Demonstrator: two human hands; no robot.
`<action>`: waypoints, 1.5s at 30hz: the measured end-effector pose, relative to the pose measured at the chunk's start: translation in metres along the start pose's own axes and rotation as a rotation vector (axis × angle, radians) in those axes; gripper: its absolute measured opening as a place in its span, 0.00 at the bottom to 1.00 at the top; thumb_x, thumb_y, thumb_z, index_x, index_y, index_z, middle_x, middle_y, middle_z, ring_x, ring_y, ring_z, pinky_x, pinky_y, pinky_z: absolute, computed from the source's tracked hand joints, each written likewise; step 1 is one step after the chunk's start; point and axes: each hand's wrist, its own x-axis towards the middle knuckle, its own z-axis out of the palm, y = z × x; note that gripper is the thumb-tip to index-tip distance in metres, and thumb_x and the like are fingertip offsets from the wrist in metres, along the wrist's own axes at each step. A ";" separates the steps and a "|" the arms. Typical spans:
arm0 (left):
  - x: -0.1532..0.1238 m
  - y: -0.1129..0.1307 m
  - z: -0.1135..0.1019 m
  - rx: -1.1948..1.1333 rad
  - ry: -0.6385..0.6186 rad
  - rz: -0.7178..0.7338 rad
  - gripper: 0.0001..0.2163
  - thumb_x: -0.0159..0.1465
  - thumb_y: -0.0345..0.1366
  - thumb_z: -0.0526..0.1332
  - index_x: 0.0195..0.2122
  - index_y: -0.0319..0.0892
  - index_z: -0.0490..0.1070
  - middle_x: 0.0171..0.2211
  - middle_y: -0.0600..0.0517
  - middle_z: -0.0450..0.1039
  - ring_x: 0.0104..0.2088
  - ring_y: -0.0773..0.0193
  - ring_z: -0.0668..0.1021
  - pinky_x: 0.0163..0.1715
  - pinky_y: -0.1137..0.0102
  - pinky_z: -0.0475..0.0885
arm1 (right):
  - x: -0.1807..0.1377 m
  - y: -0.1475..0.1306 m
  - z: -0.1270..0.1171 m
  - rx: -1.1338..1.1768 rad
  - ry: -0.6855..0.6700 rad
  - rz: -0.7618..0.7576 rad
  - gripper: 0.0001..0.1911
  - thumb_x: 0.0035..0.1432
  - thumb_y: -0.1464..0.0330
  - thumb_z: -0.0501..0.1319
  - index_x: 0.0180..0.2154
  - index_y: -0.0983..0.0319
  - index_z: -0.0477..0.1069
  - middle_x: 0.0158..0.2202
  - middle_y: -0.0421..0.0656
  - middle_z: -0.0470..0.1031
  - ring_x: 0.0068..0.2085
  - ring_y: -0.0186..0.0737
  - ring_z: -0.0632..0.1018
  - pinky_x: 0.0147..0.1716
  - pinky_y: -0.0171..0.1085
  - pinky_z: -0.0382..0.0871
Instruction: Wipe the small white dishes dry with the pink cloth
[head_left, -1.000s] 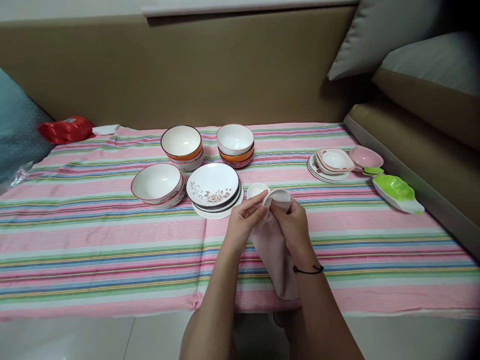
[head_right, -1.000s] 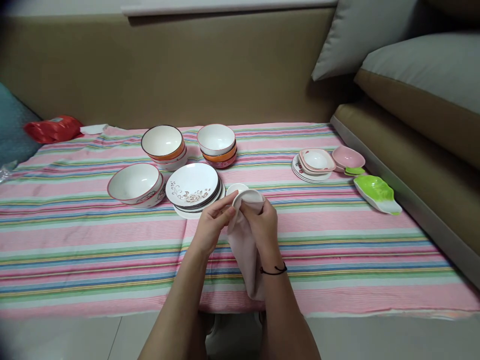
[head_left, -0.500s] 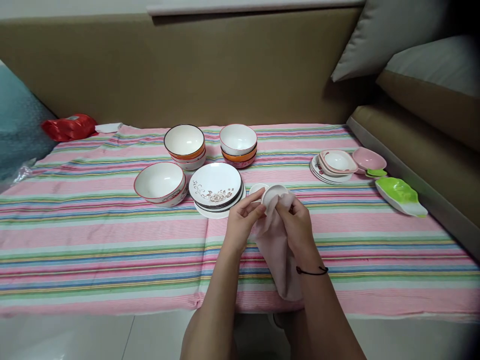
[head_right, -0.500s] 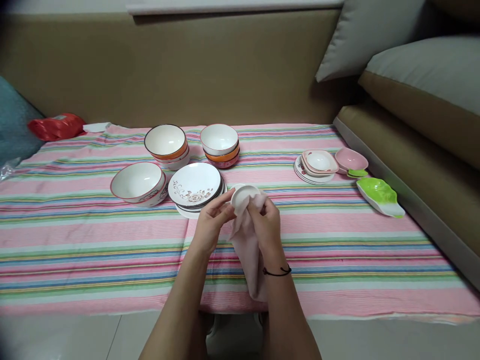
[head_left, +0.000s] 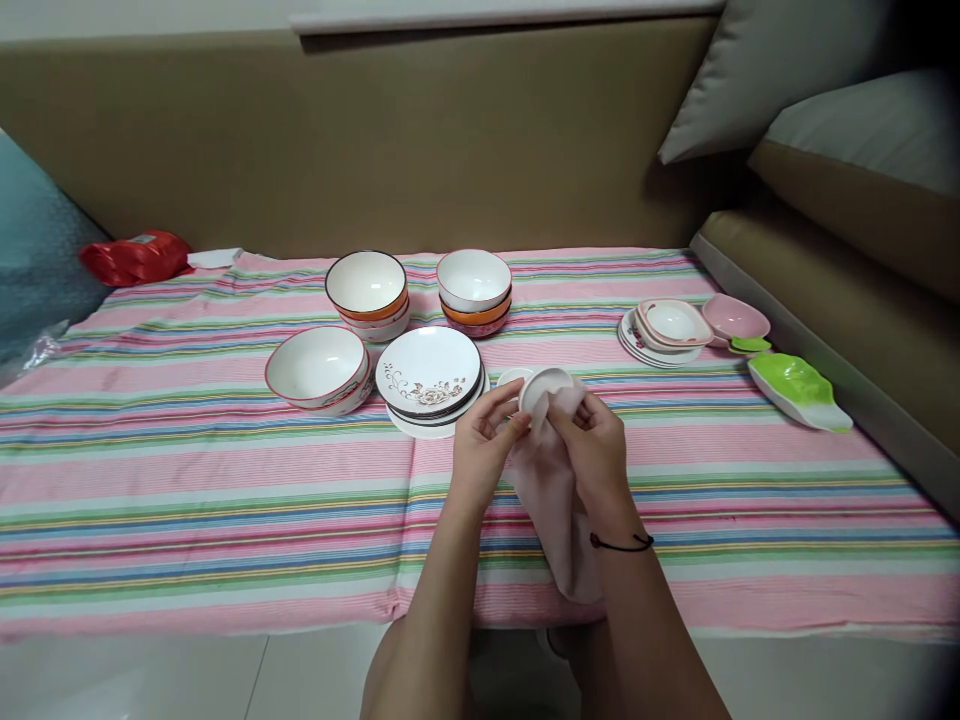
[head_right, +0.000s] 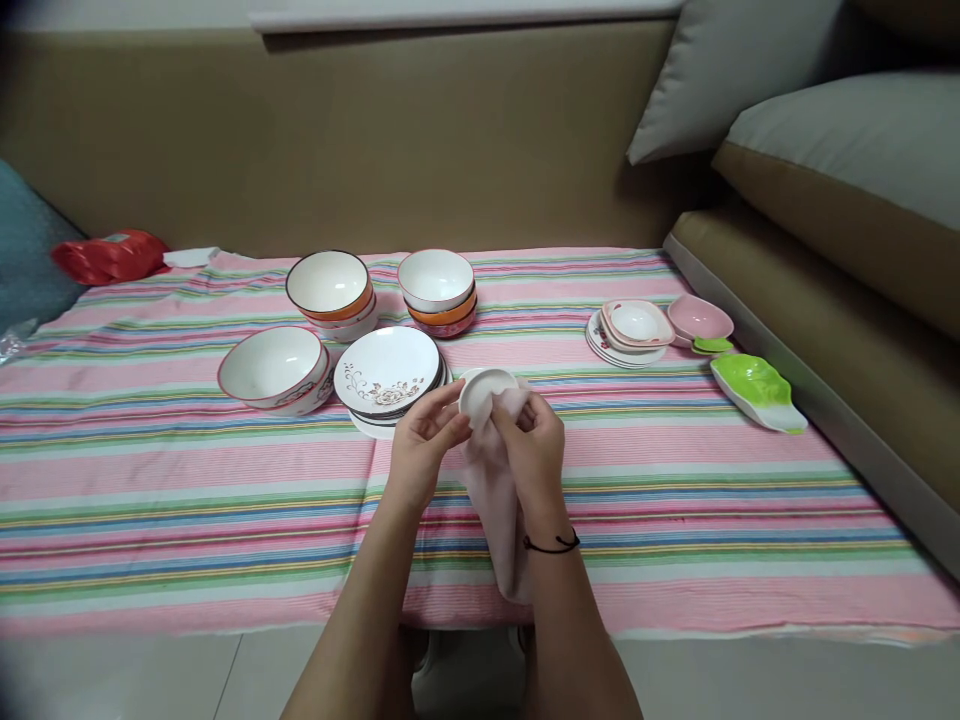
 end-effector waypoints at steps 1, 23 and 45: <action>0.000 0.000 -0.001 0.015 0.000 0.008 0.19 0.52 0.37 0.68 0.46 0.45 0.74 0.47 0.47 0.73 0.44 0.59 0.75 0.37 0.71 0.72 | 0.000 0.001 0.000 0.000 -0.020 -0.003 0.14 0.44 0.61 0.67 0.31 0.63 0.70 0.29 0.39 0.72 0.30 0.34 0.72 0.29 0.32 0.66; 0.004 -0.003 -0.005 0.278 0.166 0.116 0.16 0.58 0.42 0.61 0.45 0.42 0.74 0.47 0.45 0.71 0.40 0.59 0.75 0.26 0.74 0.73 | -0.002 -0.008 -0.003 -0.546 0.075 -0.270 0.19 0.50 0.58 0.62 0.18 0.63 0.61 0.17 0.34 0.56 0.22 0.28 0.58 0.21 0.30 0.52; 0.007 0.001 -0.012 0.471 -0.053 0.231 0.12 0.61 0.37 0.59 0.45 0.44 0.75 0.32 0.51 0.68 0.32 0.67 0.70 0.29 0.74 0.66 | 0.001 -0.009 -0.011 -0.633 -0.031 -0.380 0.14 0.53 0.61 0.60 0.22 0.64 0.67 0.17 0.34 0.58 0.22 0.29 0.59 0.22 0.30 0.54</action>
